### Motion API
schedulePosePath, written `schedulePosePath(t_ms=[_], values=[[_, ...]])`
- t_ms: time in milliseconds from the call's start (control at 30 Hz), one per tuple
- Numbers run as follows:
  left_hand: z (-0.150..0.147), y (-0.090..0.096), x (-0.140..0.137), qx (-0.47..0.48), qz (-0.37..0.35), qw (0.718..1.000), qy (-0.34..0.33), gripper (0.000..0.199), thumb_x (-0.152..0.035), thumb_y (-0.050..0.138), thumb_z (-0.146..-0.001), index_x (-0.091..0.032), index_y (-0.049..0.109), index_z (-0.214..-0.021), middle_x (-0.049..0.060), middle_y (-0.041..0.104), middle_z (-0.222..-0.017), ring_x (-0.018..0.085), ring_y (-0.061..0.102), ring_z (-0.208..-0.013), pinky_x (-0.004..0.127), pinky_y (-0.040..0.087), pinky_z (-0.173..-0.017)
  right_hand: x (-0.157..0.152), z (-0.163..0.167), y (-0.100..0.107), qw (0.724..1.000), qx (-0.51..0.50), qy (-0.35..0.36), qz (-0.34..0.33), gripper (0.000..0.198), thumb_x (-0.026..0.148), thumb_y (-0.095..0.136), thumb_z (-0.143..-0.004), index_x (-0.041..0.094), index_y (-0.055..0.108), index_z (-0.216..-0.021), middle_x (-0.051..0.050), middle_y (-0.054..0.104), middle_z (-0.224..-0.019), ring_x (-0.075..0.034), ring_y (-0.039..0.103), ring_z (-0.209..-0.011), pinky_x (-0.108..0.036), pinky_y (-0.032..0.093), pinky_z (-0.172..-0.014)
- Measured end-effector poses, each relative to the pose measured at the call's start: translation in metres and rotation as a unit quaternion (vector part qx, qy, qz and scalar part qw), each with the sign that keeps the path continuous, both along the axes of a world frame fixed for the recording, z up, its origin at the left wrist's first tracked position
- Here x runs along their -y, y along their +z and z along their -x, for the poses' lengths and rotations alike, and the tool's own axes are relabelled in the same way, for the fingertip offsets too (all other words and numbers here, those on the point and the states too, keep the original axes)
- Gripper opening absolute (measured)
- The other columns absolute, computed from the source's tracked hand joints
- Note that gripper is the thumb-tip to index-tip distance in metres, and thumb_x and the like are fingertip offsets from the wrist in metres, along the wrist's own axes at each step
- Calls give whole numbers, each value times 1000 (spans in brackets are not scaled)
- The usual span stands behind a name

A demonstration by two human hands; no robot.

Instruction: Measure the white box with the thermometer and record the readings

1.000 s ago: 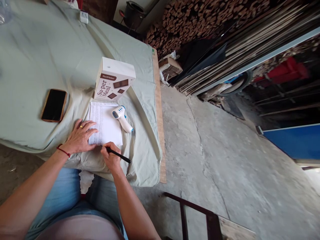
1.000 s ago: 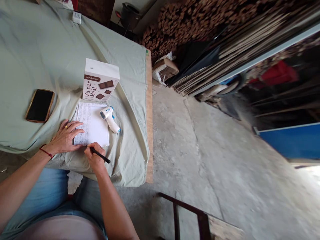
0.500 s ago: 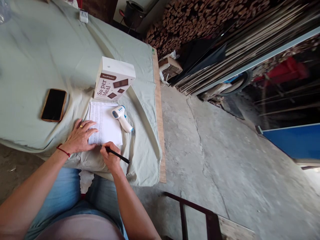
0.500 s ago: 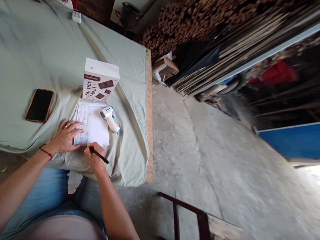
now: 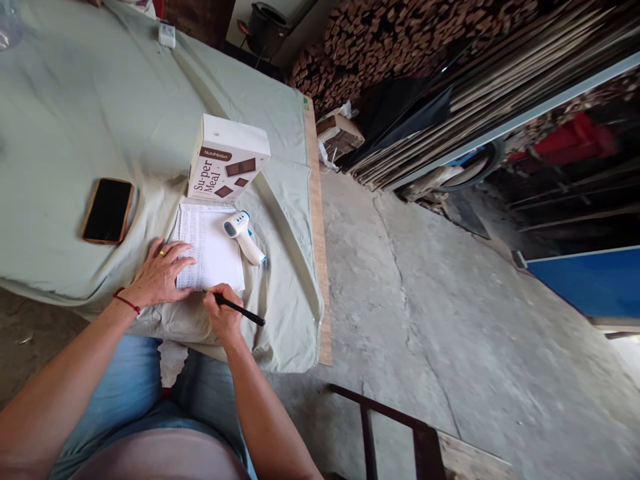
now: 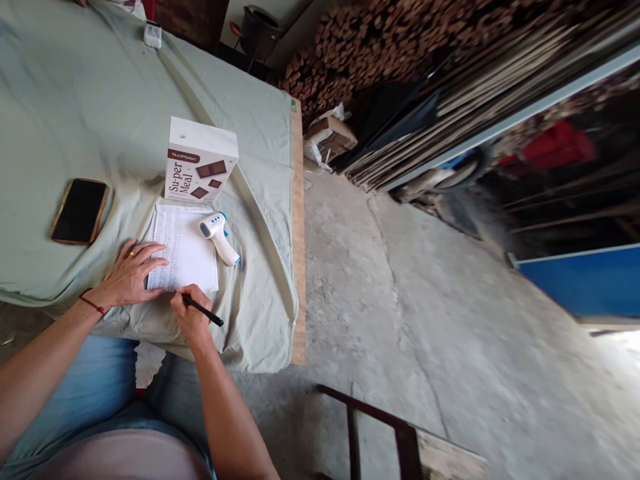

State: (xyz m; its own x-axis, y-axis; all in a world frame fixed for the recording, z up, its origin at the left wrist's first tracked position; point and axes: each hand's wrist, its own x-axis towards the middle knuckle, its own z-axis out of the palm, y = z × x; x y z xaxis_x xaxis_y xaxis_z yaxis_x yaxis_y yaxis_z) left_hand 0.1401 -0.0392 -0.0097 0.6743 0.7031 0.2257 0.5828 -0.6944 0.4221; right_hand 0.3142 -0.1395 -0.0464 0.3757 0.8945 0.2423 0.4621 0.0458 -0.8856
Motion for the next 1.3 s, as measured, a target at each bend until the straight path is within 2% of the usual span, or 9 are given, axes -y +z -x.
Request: schedulePosePath(t_ms=[233,467,700,867,1067,1300], values=[[0,2,0,-7,0,1000,-1,48,-39,74,-75,-23,71,-121,15,60,-147,37,51,-140,66,22,-124,-2,-1,-1,999,34,8,-17,9,27,53,-79,23,59,-75,3,59,-61,-15,53,-55,-26,44,-57],[-1,3,0,-15,0,1000,-3,49,-41,74,-75,-22,71,-121,16,59,-147,37,51,-139,65,22,-125,-2,-2,2,999,38,18,-14,10,28,52,-78,23,59,-72,4,58,-58,-13,50,-52,-25,42,-54],[1,5,1,-8,4,1000,-7,50,-31,69,-73,-23,71,-122,15,58,-148,37,50,-140,65,21,-125,-2,0,2,1000,25,7,-4,8,27,52,-76,24,55,-69,5,54,-57,-13,48,-53,-25,41,-56],[2,5,0,-16,12,1000,-14,54,-26,65,-70,-24,70,-123,14,58,-149,37,49,-141,66,20,-125,3,-1,8,999,-10,-30,-31,11,29,51,-81,23,56,-74,6,53,-59,-13,47,-54,-26,41,-55],[2,6,0,-8,17,1000,-12,58,-24,67,-67,-26,71,-125,12,58,-148,38,49,-140,67,20,-125,6,-2,12,998,10,-54,-44,14,31,51,-87,23,59,-78,5,56,-62,-13,49,-55,-26,41,-57],[2,6,0,-15,9,1000,-12,61,-24,65,-69,-22,67,-129,15,57,-149,37,49,-141,65,21,-126,6,0,12,997,18,-45,-67,15,33,52,-92,22,60,-85,4,59,-68,-13,51,-57,-26,42,-58]])
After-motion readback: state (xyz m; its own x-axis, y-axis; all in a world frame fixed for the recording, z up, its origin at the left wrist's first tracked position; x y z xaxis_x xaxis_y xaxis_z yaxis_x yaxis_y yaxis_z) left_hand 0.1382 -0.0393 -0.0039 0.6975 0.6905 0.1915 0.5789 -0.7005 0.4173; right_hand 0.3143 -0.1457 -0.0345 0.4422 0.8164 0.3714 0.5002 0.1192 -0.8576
